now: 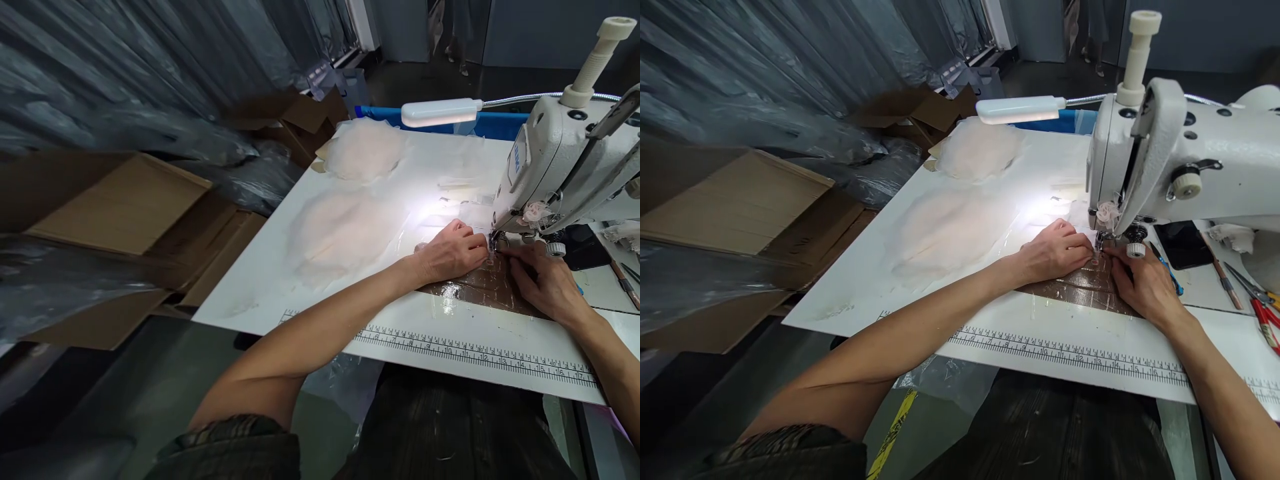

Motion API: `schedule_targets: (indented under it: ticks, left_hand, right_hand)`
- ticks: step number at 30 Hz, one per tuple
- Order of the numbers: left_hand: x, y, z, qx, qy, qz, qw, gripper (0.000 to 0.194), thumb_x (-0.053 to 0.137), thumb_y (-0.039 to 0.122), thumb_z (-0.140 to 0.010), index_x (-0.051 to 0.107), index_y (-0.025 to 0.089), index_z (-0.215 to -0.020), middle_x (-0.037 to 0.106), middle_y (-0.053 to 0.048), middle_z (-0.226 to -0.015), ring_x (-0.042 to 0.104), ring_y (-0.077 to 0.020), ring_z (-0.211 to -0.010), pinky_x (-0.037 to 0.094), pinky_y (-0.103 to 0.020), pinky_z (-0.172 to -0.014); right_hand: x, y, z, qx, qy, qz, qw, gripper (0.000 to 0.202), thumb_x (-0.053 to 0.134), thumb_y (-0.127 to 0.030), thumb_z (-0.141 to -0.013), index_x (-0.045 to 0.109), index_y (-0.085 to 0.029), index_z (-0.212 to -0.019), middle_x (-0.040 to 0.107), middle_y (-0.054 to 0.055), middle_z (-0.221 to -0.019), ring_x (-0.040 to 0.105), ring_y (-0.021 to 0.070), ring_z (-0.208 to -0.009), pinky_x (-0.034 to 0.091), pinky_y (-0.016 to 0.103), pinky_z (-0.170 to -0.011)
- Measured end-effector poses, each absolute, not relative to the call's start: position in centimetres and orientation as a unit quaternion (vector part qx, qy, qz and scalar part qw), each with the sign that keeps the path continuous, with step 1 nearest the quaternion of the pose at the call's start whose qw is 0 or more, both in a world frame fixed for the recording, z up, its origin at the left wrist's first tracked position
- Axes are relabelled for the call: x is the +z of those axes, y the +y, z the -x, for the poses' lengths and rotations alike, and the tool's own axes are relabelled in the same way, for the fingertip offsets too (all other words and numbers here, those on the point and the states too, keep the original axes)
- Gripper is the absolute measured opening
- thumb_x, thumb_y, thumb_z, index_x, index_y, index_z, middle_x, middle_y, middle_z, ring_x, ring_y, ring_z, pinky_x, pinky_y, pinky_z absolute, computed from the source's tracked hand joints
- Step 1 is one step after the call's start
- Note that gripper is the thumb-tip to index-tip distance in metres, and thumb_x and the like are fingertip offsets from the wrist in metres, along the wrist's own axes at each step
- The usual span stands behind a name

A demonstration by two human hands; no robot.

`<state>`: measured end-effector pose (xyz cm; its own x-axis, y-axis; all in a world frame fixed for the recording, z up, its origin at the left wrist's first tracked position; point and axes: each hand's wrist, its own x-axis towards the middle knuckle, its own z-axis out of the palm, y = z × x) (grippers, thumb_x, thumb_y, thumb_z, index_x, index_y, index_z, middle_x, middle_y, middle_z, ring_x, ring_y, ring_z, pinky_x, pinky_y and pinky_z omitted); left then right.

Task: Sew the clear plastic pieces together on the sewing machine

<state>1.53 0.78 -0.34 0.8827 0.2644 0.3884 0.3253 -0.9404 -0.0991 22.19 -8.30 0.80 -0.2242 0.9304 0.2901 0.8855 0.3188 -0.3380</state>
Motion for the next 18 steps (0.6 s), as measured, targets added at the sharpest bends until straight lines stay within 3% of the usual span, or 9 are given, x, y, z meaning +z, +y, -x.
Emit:
schedule_targets:
  ticks: [4,13,18]
  left_hand:
    - [0.23,0.85,-1.38,-0.165,-0.135,0.974,0.071,0.041,0.032,0.009,-0.1,0.067,0.02,-0.081,0.071,-0.005,-0.097,0.052,-0.0137,-0.072,0.043,-0.036,-0.074]
    - [-0.22,1.12,-0.67,-0.205,-0.133,0.969,-0.043,0.028,0.04,0.023,-0.102,0.068,0.02,-0.101,0.073,-0.004,-0.102,0.063,-0.0144,-0.085,0.041,-0.036,-0.083]
    - [0.28,0.82,-0.71,-0.181,-0.135,0.974,-0.033,0.031,0.039,0.024,-0.102,0.069,0.02,-0.095,0.072,-0.005,-0.104,0.06,-0.0146,-0.08,0.038,-0.036,-0.081]
  right_hand:
    - [0.14,-8.06,-21.91,0.023,-0.82,0.533,0.208,0.04,0.041,-0.03,-0.095,0.072,-0.02,-0.118,0.068,0.013,-0.097,0.063,0.0242,-0.082,0.053,0.039,-0.073]
    - [-0.01,-7.88,-22.3,0.029,-0.821,0.542,0.175,0.039,0.042,-0.025,-0.094,0.072,-0.023,-0.119,0.065,0.011,-0.09,0.061,0.0233,-0.081,0.052,0.037,-0.073]
    - [0.17,-7.89,-22.41,0.036,-0.818,0.552,0.158,0.039,0.044,-0.023,-0.092,0.072,-0.024,-0.119,0.064,0.01,-0.087,0.062,0.0238,-0.081,0.052,0.037,-0.072]
